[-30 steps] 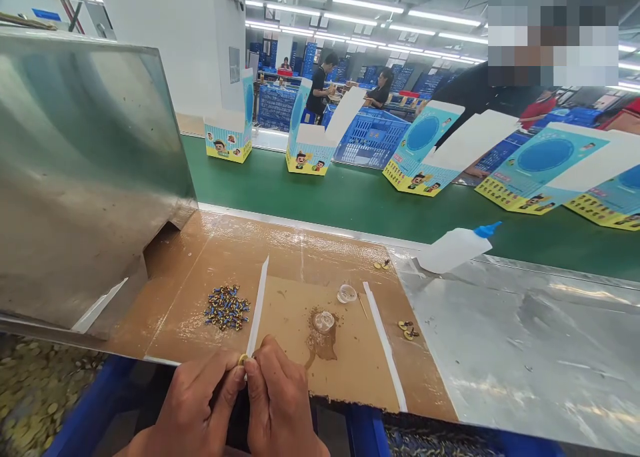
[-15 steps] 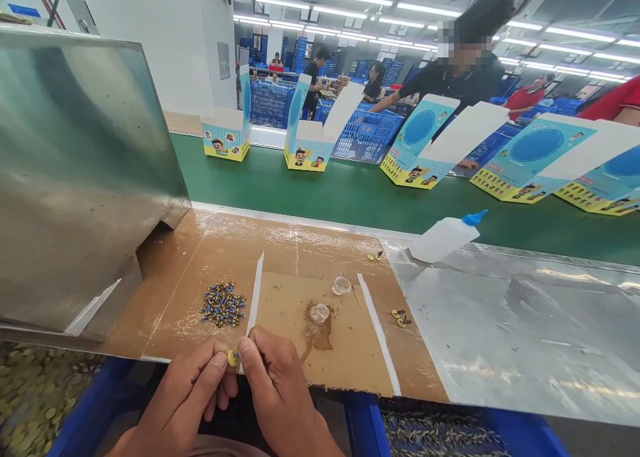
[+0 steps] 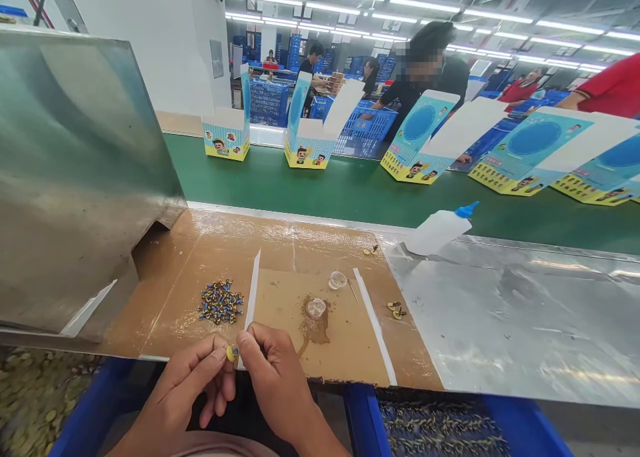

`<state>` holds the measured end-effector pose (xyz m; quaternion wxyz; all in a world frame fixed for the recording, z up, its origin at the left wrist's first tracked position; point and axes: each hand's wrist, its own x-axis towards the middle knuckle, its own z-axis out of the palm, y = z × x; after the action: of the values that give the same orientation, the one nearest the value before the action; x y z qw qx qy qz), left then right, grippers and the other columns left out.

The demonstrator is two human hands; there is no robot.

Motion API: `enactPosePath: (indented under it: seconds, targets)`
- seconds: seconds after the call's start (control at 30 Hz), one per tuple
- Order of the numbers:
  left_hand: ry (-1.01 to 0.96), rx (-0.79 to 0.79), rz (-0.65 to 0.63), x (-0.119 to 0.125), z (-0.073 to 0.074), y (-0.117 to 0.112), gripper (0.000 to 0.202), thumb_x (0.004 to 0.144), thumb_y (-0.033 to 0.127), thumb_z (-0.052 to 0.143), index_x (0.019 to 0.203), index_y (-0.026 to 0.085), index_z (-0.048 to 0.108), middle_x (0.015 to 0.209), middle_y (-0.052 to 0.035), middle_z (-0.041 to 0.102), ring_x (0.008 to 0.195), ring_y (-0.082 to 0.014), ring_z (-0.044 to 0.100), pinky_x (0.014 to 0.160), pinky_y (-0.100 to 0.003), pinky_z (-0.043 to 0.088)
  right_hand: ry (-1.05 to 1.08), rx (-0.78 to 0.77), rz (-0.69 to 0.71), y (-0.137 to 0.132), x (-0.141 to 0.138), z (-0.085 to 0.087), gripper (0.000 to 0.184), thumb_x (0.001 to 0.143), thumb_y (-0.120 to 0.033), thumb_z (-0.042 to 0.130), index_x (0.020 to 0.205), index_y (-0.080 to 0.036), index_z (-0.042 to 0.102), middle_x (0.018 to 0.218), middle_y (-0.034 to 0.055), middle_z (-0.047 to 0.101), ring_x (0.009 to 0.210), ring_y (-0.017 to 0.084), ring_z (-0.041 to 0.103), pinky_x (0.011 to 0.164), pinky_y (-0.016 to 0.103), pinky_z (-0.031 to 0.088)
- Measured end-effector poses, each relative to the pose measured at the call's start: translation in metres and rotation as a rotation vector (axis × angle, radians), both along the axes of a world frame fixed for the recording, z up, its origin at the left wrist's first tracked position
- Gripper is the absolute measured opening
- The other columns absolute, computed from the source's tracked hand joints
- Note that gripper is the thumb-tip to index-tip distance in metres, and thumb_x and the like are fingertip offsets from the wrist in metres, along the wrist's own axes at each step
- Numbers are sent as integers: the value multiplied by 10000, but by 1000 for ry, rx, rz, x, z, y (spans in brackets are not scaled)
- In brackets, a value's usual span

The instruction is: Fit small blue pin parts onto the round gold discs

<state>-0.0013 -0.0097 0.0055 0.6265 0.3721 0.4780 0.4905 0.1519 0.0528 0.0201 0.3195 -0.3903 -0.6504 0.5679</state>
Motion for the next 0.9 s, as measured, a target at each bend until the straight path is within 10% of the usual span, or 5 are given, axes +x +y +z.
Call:
enactPosePath:
  seconds: [0.27,0.63,0.9]
  targets:
    - [29,36,-8,1,-8,1,555,986,677,544,783,165,611,673,-37,664,484,-96,536,416,-167,387,-41,-12,47,-2,-1,3,473,1069,-472,432,667,-226,461,590,-27,552,610,150,484,641,298,358]
    - [273,107,-32,-3,0,-4,547,1049,646,425,813,181,589,659,6,576,521,-109,513,530,-225,433,-316,436,17,-11,-2,0,386,1096,-304,376,724,-245,458,661,-13,567,602,156,521,639,325,322]
    - [-24,-11,-24,0,-5,1,516,980,636,587,819,147,630,687,-19,633,519,-98,549,437,-173,429,-281,356,26,-4,-2,3,416,1094,-331,383,690,-248,437,609,-36,528,566,144,483,612,315,312]
